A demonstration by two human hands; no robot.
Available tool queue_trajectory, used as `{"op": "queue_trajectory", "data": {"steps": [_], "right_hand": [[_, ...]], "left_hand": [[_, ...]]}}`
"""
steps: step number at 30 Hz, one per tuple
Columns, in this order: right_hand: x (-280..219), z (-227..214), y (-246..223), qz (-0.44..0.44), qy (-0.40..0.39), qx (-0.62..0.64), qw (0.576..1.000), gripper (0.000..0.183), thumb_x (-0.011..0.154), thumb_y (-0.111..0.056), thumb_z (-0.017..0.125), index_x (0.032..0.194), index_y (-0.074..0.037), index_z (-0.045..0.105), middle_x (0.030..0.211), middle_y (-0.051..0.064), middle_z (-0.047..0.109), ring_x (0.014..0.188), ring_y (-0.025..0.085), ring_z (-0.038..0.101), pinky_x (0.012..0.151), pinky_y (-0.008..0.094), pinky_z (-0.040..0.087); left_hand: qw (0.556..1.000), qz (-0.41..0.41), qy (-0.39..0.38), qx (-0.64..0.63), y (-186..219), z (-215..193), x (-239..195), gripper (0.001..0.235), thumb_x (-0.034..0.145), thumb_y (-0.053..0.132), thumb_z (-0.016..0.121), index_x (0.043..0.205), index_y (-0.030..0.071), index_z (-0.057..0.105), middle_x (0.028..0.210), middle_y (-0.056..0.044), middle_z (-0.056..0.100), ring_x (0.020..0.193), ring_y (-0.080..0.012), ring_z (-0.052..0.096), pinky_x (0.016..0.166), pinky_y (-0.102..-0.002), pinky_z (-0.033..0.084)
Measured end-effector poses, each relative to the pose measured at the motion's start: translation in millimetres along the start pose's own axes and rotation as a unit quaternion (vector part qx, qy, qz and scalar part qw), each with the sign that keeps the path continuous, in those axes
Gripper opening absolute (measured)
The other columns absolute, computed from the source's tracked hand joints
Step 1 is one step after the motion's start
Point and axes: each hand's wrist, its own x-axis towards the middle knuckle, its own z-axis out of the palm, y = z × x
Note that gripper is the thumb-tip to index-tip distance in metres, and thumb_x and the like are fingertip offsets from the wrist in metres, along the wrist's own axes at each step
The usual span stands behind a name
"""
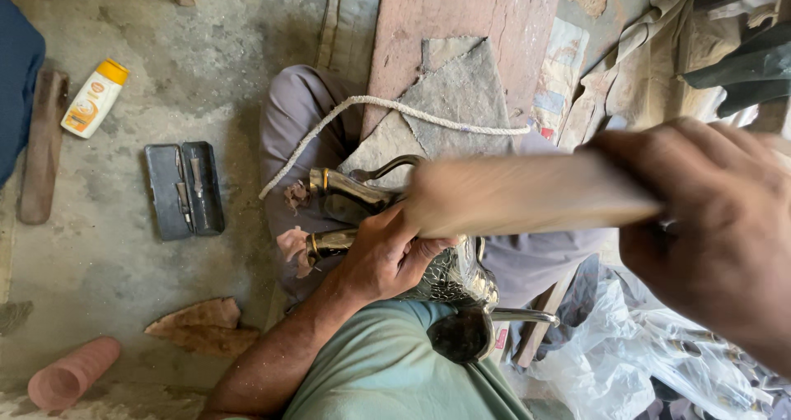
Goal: The person sits on the floor and uses a hammer and chisel to engrave a decorative pattern onto a silver-colored metal elephant figurine. They repeatedly strike the chisel to create indentations on the figurine's surface.
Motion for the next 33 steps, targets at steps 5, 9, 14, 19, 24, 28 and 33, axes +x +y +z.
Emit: {"op": "queue_trajectory", "data": {"steps": [5, 9, 14, 19, 24, 28, 33], "right_hand": [[2, 4, 0, -0.019, -0.009, -0.148, 0.989, 0.054, 0.078, -0.019, 0.079, 0.128, -0.024, 0.062, 0.105, 0.003, 0.076, 0.094, 0.020, 0.075, 0.085, 0.039, 0.062], [8, 4, -2, -0.021, -0.011, -0.124, 0.992, 0.051, 0.078, -0.018, 0.079, 0.127, -0.023, 0.064, 0.103, 0.003, 0.076, 0.090, 0.020, 0.075, 0.082, 0.041, 0.062], [19, -1, -15, 0.029, 0.016, 0.075, 0.997, 0.037, 0.085, -0.012, 0.076, 0.120, -0.017, 0.064, 0.100, 0.007, 0.075, 0.084, 0.020, 0.075, 0.070, 0.037, 0.061], [21, -15, -26, -0.015, 0.047, 0.080, 0.996, 0.041, 0.082, -0.002, 0.073, 0.122, -0.006, 0.062, 0.109, 0.014, 0.070, 0.094, 0.025, 0.072, 0.075, 0.036, 0.063], [21, -15, -28, -0.074, 0.072, -0.075, 0.992, 0.046, 0.069, -0.002, 0.081, 0.114, -0.005, 0.071, 0.099, 0.016, 0.073, 0.085, 0.031, 0.072, 0.079, 0.043, 0.059], [18, -8, -30, 0.000, 0.073, 0.218, 0.973, 0.032, 0.083, -0.004, 0.074, 0.114, -0.007, 0.065, 0.100, 0.008, 0.073, 0.086, 0.020, 0.074, 0.076, 0.032, 0.058], [5, -7, -28, 0.023, 0.081, 0.067, 0.994, 0.043, 0.080, -0.014, 0.079, 0.120, -0.007, 0.063, 0.101, 0.007, 0.072, 0.085, 0.019, 0.072, 0.074, 0.032, 0.059]], "left_hand": [[1.000, -0.008, 0.004, -0.022, 0, 0, 2, 0.024, 0.105, 0.018, 0.070, 0.122, 0.006, 0.057, 0.096, -0.006, 0.066, 0.077, -0.0140, 0.071, 0.065, -0.028, 0.059], [1.000, 0.001, 0.018, -0.004, 1, -2, 1, 0.024, 0.106, 0.018, 0.069, 0.122, 0.006, 0.057, 0.098, -0.007, 0.066, 0.080, -0.0169, 0.070, 0.067, -0.030, 0.058], [1.000, -0.002, 0.024, -0.002, -1, -1, -3, 0.029, 0.105, 0.019, 0.069, 0.126, 0.004, 0.057, 0.102, -0.010, 0.069, 0.082, -0.0177, 0.073, 0.067, -0.031, 0.059], [1.000, 0.011, 0.017, -0.008, -9, 1, -6, 0.022, 0.107, 0.018, 0.068, 0.124, 0.006, 0.059, 0.106, -0.009, 0.071, 0.086, -0.0186, 0.075, 0.071, -0.031, 0.062], [1.000, -0.020, -0.015, 0.000, -15, 3, -8, 0.025, 0.102, 0.017, 0.071, 0.122, 0.006, 0.062, 0.097, -0.006, 0.071, 0.070, -0.0128, 0.071, 0.061, -0.028, 0.060], [0.999, 0.030, 0.028, -0.002, -13, 3, -10, 0.023, 0.108, 0.018, 0.067, 0.124, 0.005, 0.056, 0.110, -0.010, 0.070, 0.086, -0.0172, 0.073, 0.071, -0.031, 0.061], [1.000, -0.012, 0.015, -0.007, -12, 4, -12, 0.026, 0.107, 0.020, 0.067, 0.126, 0.007, 0.057, 0.103, -0.008, 0.069, 0.079, -0.0156, 0.073, 0.064, -0.030, 0.060]]}}
